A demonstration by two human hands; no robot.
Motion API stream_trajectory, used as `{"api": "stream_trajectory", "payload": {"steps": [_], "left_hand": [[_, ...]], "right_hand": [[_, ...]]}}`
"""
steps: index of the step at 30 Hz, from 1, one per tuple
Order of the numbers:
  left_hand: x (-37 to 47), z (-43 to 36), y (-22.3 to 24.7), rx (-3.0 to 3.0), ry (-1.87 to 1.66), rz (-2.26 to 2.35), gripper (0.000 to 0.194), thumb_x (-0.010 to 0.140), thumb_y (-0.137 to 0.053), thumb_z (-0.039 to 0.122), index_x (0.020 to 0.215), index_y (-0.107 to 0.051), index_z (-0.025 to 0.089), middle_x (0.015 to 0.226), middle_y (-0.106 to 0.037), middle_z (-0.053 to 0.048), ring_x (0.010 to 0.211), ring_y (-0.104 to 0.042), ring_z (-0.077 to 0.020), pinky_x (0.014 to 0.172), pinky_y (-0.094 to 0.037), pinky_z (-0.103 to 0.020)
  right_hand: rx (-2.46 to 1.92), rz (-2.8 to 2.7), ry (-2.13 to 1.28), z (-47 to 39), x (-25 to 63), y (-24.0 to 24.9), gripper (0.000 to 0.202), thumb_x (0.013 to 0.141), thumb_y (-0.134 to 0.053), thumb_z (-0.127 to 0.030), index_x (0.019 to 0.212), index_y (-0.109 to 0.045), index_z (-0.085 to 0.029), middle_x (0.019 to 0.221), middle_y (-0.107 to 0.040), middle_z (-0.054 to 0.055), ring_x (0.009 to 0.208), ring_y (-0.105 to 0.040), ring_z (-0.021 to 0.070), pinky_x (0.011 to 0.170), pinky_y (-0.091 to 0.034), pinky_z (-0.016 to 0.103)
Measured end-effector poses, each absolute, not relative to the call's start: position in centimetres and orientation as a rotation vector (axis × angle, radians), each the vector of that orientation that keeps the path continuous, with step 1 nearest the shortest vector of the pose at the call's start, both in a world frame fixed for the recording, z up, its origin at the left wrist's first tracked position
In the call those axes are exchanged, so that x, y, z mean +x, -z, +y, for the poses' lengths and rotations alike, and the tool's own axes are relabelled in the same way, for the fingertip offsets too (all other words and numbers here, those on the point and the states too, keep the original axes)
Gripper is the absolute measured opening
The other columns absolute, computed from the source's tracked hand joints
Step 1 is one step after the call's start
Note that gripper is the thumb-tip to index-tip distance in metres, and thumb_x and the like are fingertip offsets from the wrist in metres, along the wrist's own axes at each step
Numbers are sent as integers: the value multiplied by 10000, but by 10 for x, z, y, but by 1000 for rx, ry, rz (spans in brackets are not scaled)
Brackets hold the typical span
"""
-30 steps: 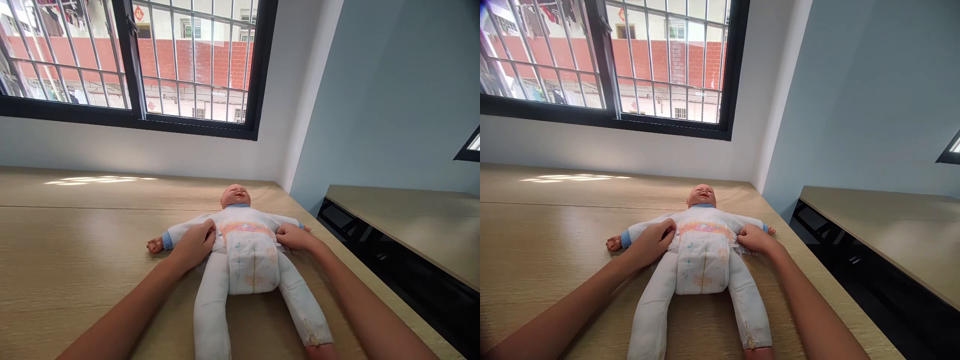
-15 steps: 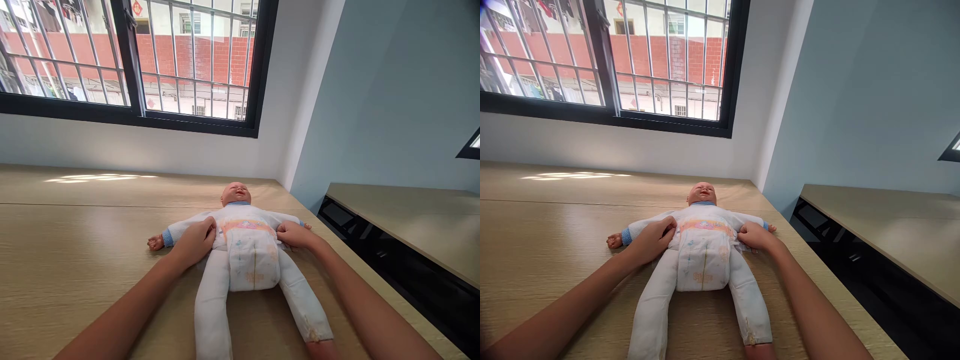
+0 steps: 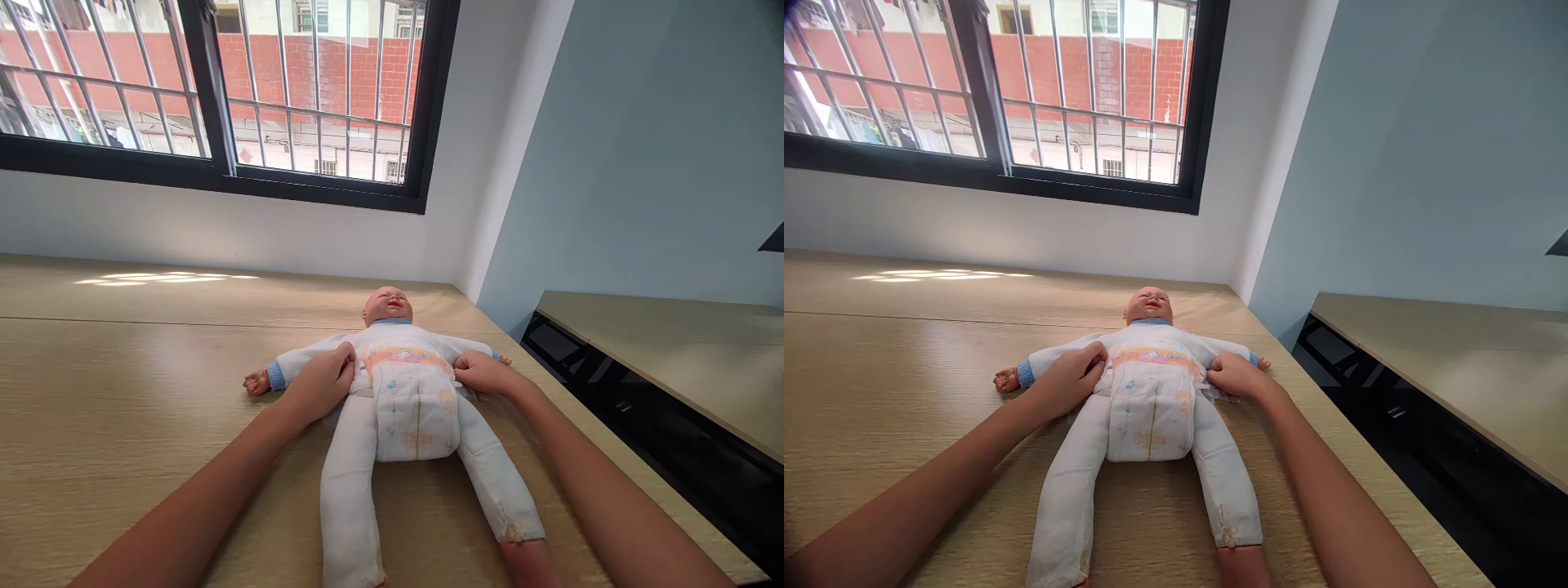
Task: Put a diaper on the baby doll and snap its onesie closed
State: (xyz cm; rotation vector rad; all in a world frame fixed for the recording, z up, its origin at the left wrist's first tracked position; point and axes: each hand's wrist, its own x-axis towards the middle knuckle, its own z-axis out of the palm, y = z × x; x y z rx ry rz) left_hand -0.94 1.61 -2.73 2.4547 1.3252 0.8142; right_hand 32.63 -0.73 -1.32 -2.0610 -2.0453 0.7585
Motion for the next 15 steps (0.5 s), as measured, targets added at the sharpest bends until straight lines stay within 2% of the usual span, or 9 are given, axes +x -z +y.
{"api": "stream_trajectory", "payload": {"steps": [8, 15], "left_hand": [[-9, 16, 26, 2469, -804, 1328, 137, 921, -376, 260, 893, -506, 229, 714, -621, 1, 672, -572, -192, 659, -365, -302], [-9, 15, 25, 2470, -805, 1327, 135, 922, -365, 255, 883, -491, 228, 707, -619, 2, 648, -545, -186, 633, -346, -298]], "right_hand": [[-2056, -2027, -771, -7, 326, 13, 368, 785, -554, -437, 546, -424, -191, 505, -555, 28, 437, -551, 177, 466, -309, 263], [-2061, -2016, -752, -11, 323, 9, 359, 787, -557, -403, 533, -420, -190, 488, -542, 23, 442, -561, 184, 472, -313, 271]]}}
